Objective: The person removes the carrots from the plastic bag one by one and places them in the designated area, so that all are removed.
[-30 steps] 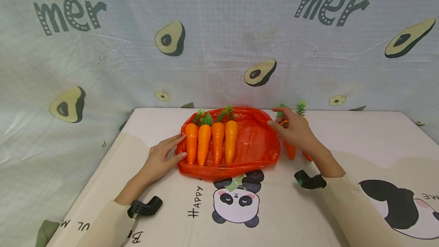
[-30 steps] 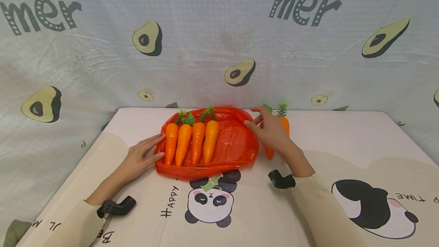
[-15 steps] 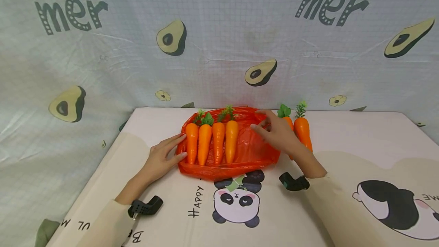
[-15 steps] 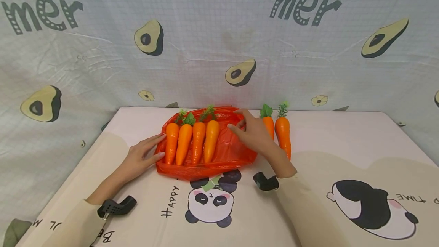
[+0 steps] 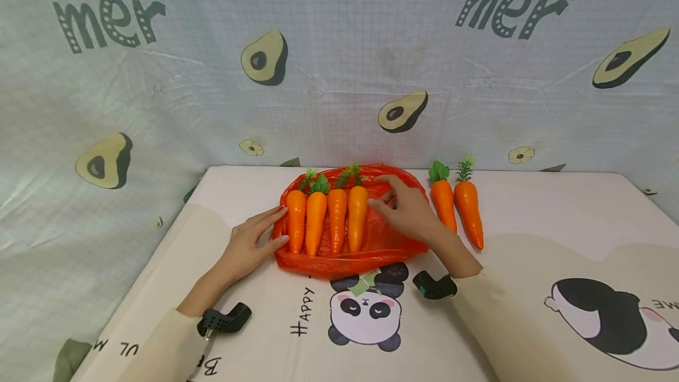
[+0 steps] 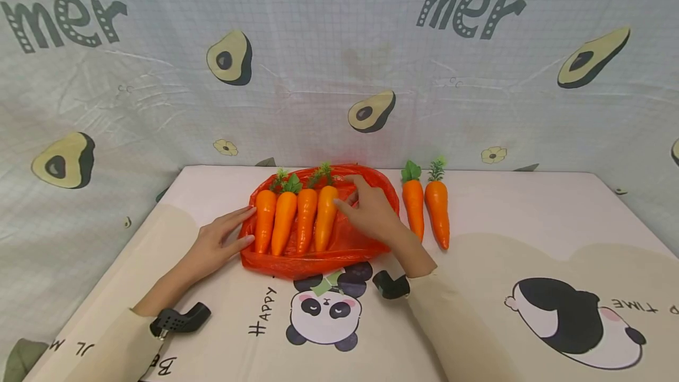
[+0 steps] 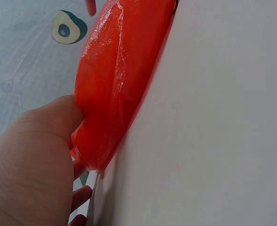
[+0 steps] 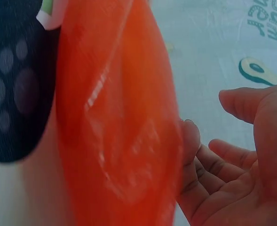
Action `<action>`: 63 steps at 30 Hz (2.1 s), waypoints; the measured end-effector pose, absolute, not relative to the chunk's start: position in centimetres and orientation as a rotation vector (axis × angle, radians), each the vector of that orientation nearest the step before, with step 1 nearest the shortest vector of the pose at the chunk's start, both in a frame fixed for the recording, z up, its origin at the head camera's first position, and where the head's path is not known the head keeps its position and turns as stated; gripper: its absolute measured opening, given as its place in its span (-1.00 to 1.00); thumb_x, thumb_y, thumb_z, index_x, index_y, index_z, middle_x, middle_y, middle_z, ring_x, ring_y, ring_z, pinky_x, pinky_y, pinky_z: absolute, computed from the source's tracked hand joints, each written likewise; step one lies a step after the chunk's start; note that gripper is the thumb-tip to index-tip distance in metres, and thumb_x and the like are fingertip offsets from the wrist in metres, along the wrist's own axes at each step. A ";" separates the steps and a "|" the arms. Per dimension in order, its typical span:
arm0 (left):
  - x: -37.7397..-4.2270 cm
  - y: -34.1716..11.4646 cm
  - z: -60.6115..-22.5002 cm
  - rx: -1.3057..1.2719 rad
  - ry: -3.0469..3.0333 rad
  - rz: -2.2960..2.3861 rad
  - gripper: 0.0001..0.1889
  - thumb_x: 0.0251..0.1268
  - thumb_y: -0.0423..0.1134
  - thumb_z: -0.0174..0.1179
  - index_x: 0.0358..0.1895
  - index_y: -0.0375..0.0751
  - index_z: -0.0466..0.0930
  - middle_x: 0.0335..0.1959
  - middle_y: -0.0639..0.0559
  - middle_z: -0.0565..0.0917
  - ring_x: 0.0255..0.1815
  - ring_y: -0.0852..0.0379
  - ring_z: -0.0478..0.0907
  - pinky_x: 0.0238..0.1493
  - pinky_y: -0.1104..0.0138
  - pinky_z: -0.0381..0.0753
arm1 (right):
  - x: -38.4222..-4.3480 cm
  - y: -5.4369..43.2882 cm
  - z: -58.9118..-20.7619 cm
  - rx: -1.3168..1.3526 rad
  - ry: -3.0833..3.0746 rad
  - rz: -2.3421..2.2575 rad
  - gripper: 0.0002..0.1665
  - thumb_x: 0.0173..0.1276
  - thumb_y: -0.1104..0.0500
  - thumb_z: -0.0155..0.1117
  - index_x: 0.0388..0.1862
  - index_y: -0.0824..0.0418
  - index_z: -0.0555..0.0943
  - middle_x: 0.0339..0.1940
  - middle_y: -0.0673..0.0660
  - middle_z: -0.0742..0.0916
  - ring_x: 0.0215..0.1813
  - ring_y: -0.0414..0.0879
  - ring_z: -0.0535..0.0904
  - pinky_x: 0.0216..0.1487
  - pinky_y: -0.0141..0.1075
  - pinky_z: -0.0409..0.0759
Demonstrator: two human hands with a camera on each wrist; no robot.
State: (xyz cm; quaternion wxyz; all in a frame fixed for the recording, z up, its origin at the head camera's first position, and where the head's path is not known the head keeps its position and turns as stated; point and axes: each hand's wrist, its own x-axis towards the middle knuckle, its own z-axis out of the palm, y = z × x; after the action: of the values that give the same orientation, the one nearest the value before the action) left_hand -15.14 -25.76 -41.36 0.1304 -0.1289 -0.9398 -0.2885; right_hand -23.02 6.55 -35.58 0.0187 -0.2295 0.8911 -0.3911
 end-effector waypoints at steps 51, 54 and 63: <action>-15.0 -25.2 -40.9 -0.327 -2.768 -0.849 -0.39 0.29 -0.02 0.20 0.38 -0.10 0.35 0.37 -0.18 0.35 0.36 -0.22 0.21 0.21 -0.17 0.06 | -22.2 2.9 -39.4 -0.579 2.818 -1.130 0.04 0.17 -0.17 0.40 0.44 0.23 0.11 -0.55 0.05 0.55 -0.57 -0.09 0.43 -0.53 -0.34 0.45; -15.0 -25.2 -41.0 -0.328 -2.766 -0.847 -0.39 0.29 -0.02 0.20 0.38 -0.10 0.35 0.36 -0.18 0.35 0.36 -0.21 0.21 0.20 -0.17 0.06 | -22.2 2.9 -39.4 -0.564 2.814 -1.130 0.04 0.18 -0.16 0.39 0.45 0.22 0.10 -0.55 0.05 0.54 -0.57 -0.08 0.43 -0.53 -0.34 0.45; -15.1 -25.3 -41.1 -0.329 -2.767 -0.853 -0.37 0.26 -0.02 0.22 0.38 -0.10 0.35 0.37 -0.19 0.35 0.36 -0.22 0.21 0.22 -0.16 0.05 | -22.3 2.9 -39.5 -0.518 2.814 -1.104 0.03 0.20 -0.18 0.36 0.47 0.17 0.07 -0.53 0.06 0.54 -0.55 -0.07 0.45 -0.52 -0.35 0.46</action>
State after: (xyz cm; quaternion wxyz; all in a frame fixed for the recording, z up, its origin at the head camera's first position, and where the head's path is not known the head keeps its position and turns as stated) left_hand -15.09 -25.31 -41.08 0.1136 -0.1122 -0.9433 -0.2909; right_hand -22.25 2.93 -39.50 0.0372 -0.1687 0.9170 -0.3596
